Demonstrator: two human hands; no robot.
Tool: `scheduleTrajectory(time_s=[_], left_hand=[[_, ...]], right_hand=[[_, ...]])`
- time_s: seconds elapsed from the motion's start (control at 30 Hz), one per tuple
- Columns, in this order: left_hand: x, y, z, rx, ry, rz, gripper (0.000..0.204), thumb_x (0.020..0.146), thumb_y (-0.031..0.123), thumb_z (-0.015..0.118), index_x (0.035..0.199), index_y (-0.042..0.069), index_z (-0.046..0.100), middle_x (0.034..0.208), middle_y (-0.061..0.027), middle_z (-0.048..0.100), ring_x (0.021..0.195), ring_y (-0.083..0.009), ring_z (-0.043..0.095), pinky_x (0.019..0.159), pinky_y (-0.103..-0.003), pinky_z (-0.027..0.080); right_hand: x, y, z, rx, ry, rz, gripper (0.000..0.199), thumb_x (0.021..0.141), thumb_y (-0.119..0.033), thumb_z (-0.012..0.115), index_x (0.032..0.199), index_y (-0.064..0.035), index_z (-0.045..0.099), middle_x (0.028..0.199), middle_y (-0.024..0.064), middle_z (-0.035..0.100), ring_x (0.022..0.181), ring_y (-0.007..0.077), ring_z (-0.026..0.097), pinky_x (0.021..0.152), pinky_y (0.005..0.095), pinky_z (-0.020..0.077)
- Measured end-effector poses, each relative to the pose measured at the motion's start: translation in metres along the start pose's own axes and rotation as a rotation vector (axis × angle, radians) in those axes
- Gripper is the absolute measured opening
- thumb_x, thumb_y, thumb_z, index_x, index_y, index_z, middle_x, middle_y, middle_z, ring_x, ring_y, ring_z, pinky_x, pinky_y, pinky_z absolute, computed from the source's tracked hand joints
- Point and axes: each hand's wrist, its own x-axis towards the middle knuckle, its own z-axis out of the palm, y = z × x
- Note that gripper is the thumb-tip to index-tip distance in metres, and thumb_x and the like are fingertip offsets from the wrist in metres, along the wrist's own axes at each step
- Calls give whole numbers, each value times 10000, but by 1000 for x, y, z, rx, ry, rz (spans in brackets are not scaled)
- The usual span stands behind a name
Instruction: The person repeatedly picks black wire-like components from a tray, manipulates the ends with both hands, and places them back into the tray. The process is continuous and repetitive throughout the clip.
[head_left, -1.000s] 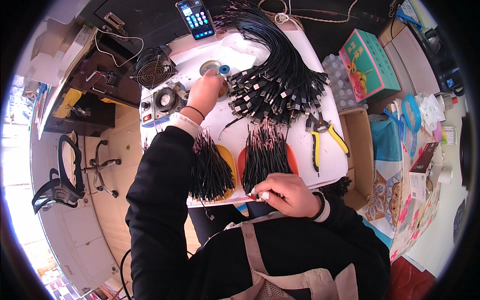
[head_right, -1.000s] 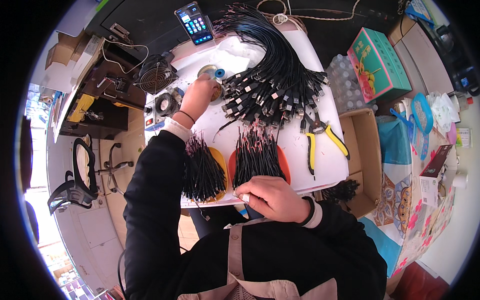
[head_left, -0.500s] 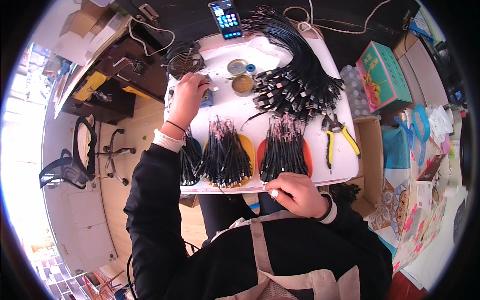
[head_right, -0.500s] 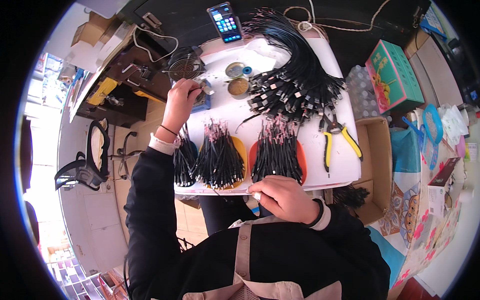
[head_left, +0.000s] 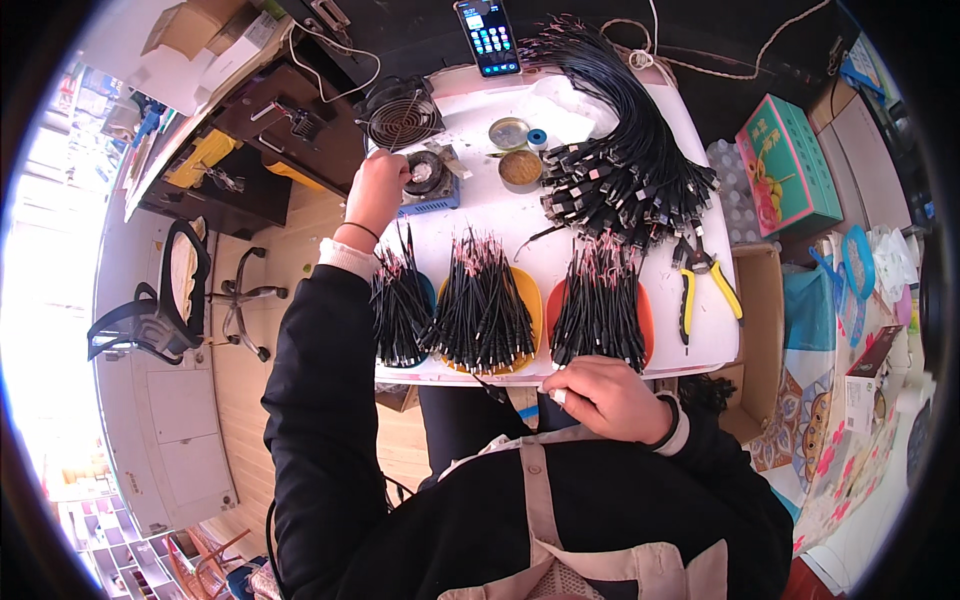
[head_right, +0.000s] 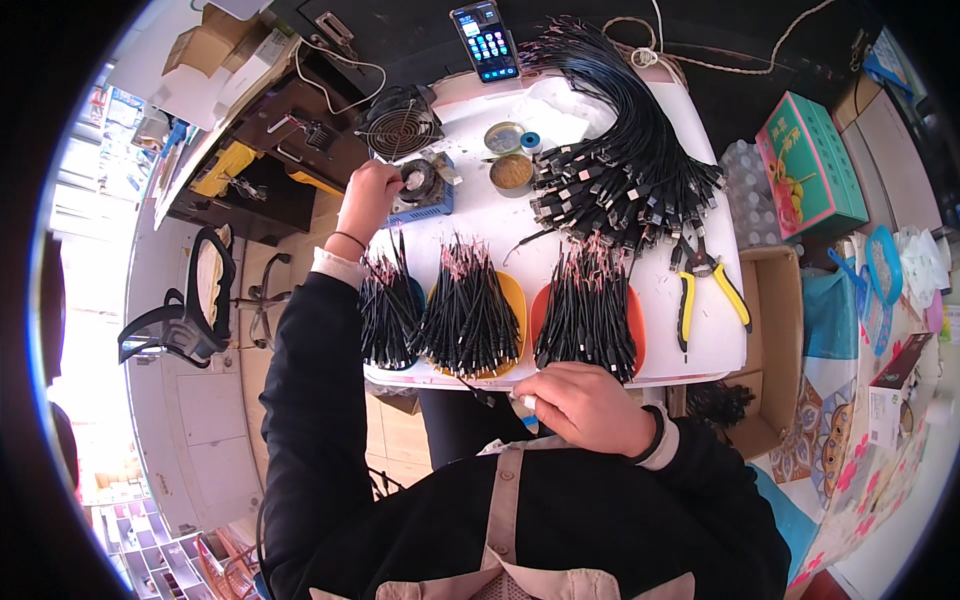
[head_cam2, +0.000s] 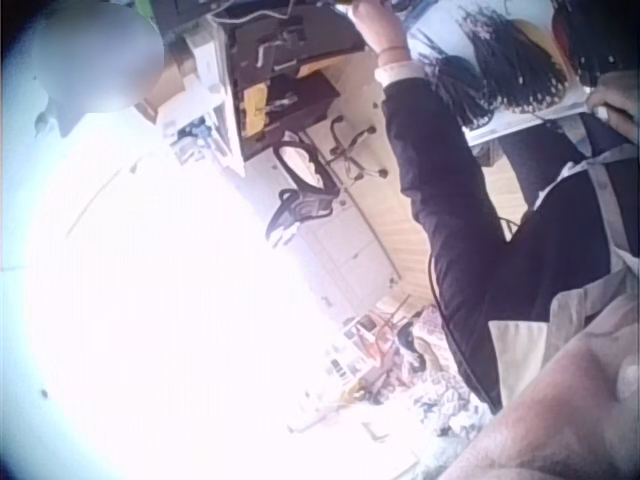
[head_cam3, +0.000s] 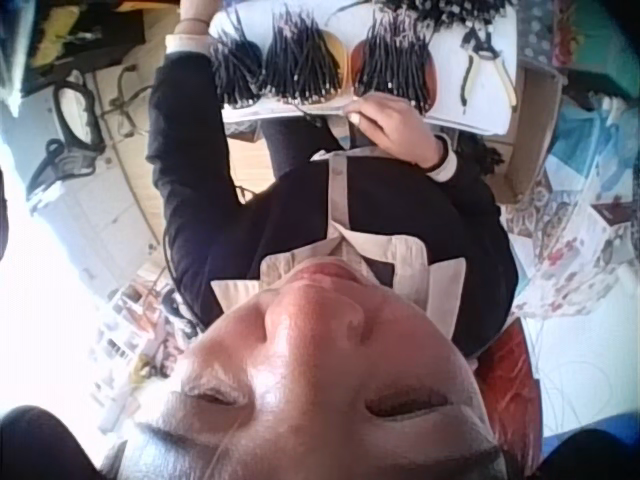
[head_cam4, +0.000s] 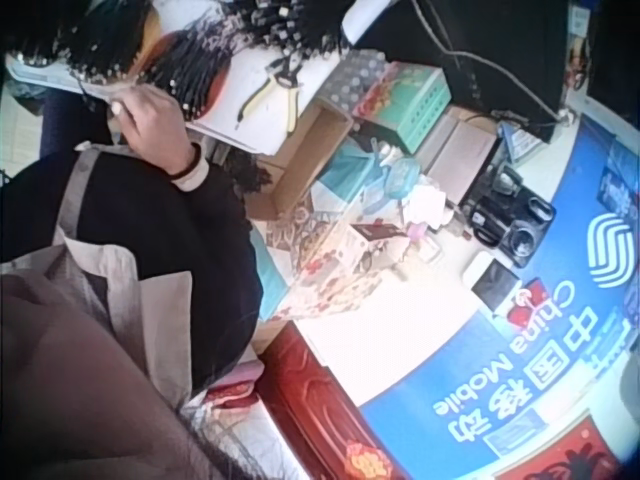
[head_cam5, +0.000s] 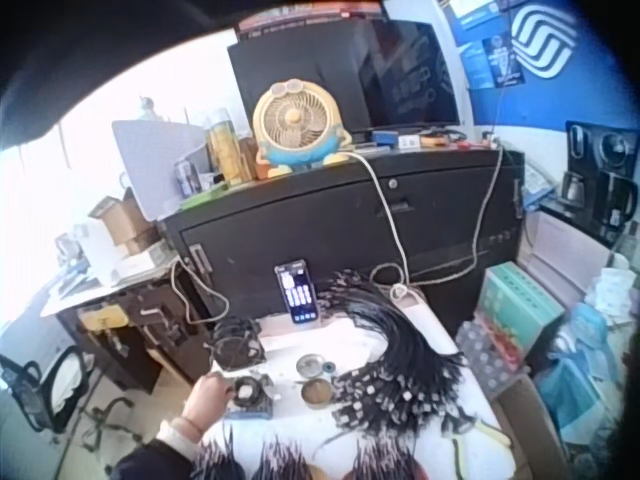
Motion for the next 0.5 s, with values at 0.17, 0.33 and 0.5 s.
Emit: scheduleTrajectory(time_s=[0.17,0.33,0.5], left_hand=[[6,0,4,53,-43,-20,89,763,77,688,803,6,653,826,-162,614,825,-359,605,747,-429,494],[11,0,9,136,-94,-17,77,778,79,680,814,16,655,849,-164,611,849,-362,612,756,-437,501],[5,9,-3,81,-43,-5,102,768,78,690,848,17,669,815,-167,637,801,-369,620,722,-425,504]], right_hand=[[2,2,3,-7,-7,-30,161,849,-61,610,1008,-48,620,873,91,654,788,282,633,710,373,501],[3,0,3,-16,-11,-32,160,851,-61,612,1010,-45,618,884,94,659,799,287,638,719,375,504],[-2,-10,1,81,-10,-3,150,864,-58,608,1012,-37,627,880,102,657,800,287,642,714,372,507]])
